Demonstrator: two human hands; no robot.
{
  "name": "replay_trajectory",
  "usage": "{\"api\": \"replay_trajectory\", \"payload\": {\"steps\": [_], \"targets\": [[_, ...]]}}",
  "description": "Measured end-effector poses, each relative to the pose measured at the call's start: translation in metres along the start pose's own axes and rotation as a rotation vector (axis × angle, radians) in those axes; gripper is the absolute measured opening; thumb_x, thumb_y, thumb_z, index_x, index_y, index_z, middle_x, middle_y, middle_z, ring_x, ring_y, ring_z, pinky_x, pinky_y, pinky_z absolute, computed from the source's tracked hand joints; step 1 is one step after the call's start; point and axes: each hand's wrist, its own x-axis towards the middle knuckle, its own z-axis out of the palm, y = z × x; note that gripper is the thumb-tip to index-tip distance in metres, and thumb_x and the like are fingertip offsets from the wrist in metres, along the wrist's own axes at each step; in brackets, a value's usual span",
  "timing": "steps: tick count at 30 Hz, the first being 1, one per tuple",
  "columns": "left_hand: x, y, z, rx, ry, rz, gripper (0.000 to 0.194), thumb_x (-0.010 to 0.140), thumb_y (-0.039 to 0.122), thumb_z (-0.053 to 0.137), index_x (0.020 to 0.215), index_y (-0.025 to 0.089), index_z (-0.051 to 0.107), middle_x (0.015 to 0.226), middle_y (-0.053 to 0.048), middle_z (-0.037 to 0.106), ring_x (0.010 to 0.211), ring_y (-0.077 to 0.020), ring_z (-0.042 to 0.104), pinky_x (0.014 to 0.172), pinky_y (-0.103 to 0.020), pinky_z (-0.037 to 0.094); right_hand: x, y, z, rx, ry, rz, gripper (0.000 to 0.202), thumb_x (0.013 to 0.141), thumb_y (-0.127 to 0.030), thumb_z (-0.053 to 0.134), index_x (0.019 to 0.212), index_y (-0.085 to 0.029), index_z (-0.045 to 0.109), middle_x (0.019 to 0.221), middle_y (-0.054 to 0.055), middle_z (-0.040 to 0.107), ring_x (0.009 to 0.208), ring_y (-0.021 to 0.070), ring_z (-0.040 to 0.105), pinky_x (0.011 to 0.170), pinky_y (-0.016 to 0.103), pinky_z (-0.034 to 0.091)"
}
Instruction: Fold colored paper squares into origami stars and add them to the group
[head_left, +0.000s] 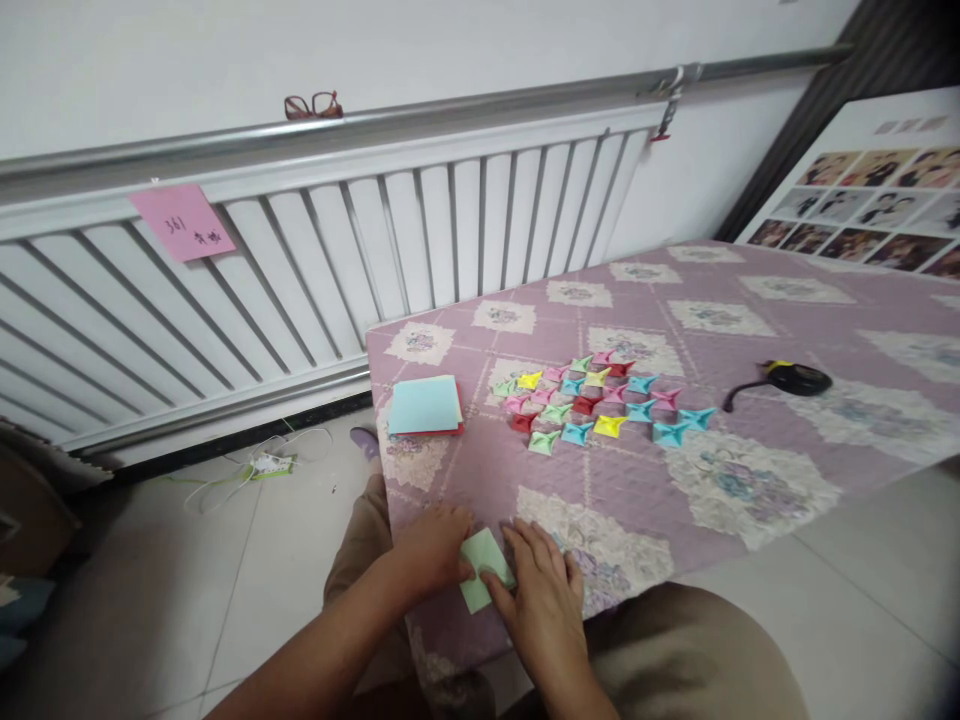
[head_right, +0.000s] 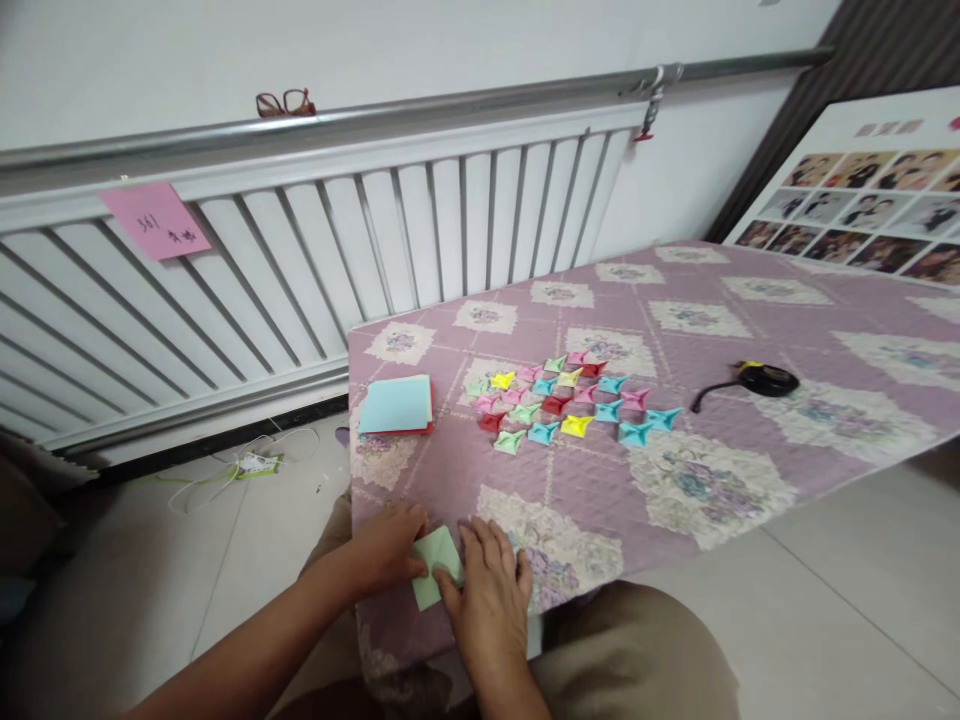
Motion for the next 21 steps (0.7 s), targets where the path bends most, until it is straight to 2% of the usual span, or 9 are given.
{"api": "replay_trajectory", "payload": {"steps": [8, 17, 21], "targets": [[-0.002, -0.003, 0.003, -0.044, -0.002, -0.015, 0.036, 0.068, 0.026, 0.069, 0.1, 0.019, 0.055, 0.098, -0.006, 0.064, 0.089, -0.0252, 0.059, 0.071, -0.031, 0.043, 0.0, -0.001, -0.001, -0.003, 0.02, -0.011, 0.043, 0.079, -0.037, 0.056, 0.12, -0.026, 0.055, 0.132, 0.007, 0.054, 0.126, 0.029, 0.041, 0.1, 0.052, 0.025], [0.006, -0.011, 0.004, -0.093, -0.05, 0.069, 0.019, 0.068, 0.03, 0.067, 0.084, 0.02, 0.064, 0.09, -0.004, 0.068, 0.083, -0.0239, 0.062, 0.066, -0.028, 0.042, -0.001, 0.001, 0.002, -0.02, 0.033, -0.022, 0.042, 0.079, -0.041, 0.057, 0.119, -0.026, 0.056, 0.132, 0.006, 0.054, 0.126, 0.0288, 0.041, 0.101, 0.051, 0.025], [0.006, -0.015, 0.008, -0.133, -0.042, 0.084, 0.018, 0.068, 0.028, 0.066, 0.084, 0.019, 0.065, 0.09, -0.004, 0.068, 0.082, -0.0227, 0.06, 0.066, -0.027, 0.041, -0.001, 0.0, 0.0, -0.009, 0.022, -0.021, 0.04, 0.08, -0.041, 0.058, 0.118, -0.028, 0.057, 0.133, 0.005, 0.053, 0.127, 0.0281, 0.04, 0.101, 0.051, 0.024]]}}
